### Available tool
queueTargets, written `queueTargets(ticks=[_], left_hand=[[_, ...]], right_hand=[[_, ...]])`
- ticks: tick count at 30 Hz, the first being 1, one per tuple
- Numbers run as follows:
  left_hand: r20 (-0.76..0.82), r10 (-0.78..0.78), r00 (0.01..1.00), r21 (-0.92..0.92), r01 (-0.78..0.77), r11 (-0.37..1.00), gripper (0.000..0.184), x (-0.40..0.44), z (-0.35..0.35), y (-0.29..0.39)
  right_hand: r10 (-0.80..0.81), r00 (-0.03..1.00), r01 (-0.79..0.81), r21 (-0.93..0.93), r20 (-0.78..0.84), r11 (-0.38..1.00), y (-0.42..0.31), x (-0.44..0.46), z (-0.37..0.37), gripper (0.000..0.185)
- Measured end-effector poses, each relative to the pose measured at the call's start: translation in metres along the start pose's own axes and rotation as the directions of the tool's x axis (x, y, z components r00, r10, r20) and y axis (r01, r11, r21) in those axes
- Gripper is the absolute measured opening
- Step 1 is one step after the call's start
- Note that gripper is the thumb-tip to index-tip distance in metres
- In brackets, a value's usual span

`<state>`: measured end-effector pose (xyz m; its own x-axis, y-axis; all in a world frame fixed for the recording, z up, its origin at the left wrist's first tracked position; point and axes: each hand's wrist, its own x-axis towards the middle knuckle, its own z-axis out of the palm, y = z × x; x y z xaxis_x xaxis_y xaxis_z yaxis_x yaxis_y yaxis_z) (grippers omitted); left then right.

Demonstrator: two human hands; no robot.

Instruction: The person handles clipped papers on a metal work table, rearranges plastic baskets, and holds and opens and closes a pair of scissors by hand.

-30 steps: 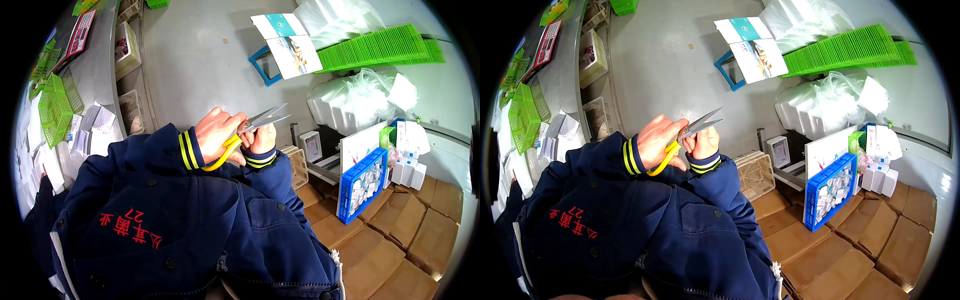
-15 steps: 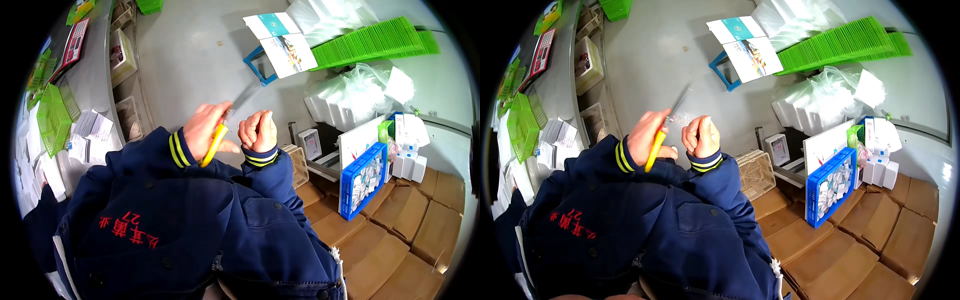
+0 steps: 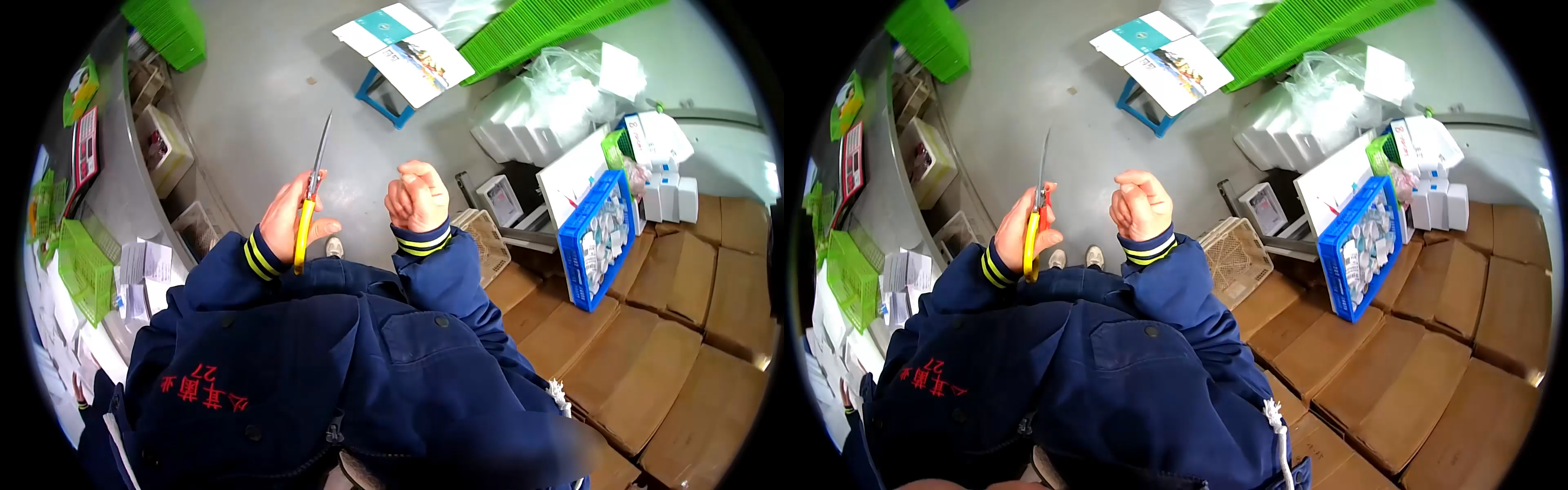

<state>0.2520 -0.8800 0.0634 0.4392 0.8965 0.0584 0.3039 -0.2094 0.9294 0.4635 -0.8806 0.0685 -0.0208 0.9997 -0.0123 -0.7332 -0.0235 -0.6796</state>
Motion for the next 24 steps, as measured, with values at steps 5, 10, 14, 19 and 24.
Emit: queueTargets(ticks=[5,10,14,19,24], left_hand=[[0.079,-0.006,0.997,-0.017,0.007,1.000,0.070,0.020,0.021,0.019],[0.152,0.018,0.988,0.005,-0.019,1.000,0.071,0.042,0.045,0.038],[0.197,0.031,0.980,0.001,-0.032,0.999,0.069,0.053,0.061,0.044],[0.267,0.038,0.963,-0.037,-0.029,0.999,0.069,0.071,0.064,0.036],[0.299,0.032,0.954,-0.104,0.000,0.995,0.068,0.105,0.049,0.025]], right_hand=[[-0.183,0.980,0.139,-0.376,-0.083,0.916,-0.026,-0.016,-0.011,0.016],[-0.308,0.948,0.217,-0.541,-0.082,0.812,-0.055,-0.035,-0.022,0.013],[-0.349,0.930,0.240,-0.524,-0.117,0.817,-0.065,-0.041,-0.034,0.013],[-0.279,0.939,0.175,-0.422,-0.199,0.889,-0.073,-0.028,-0.038,0.012],[-0.288,0.947,0.234,-0.309,-0.141,0.922,-0.072,0.011,-0.043,0.011]])
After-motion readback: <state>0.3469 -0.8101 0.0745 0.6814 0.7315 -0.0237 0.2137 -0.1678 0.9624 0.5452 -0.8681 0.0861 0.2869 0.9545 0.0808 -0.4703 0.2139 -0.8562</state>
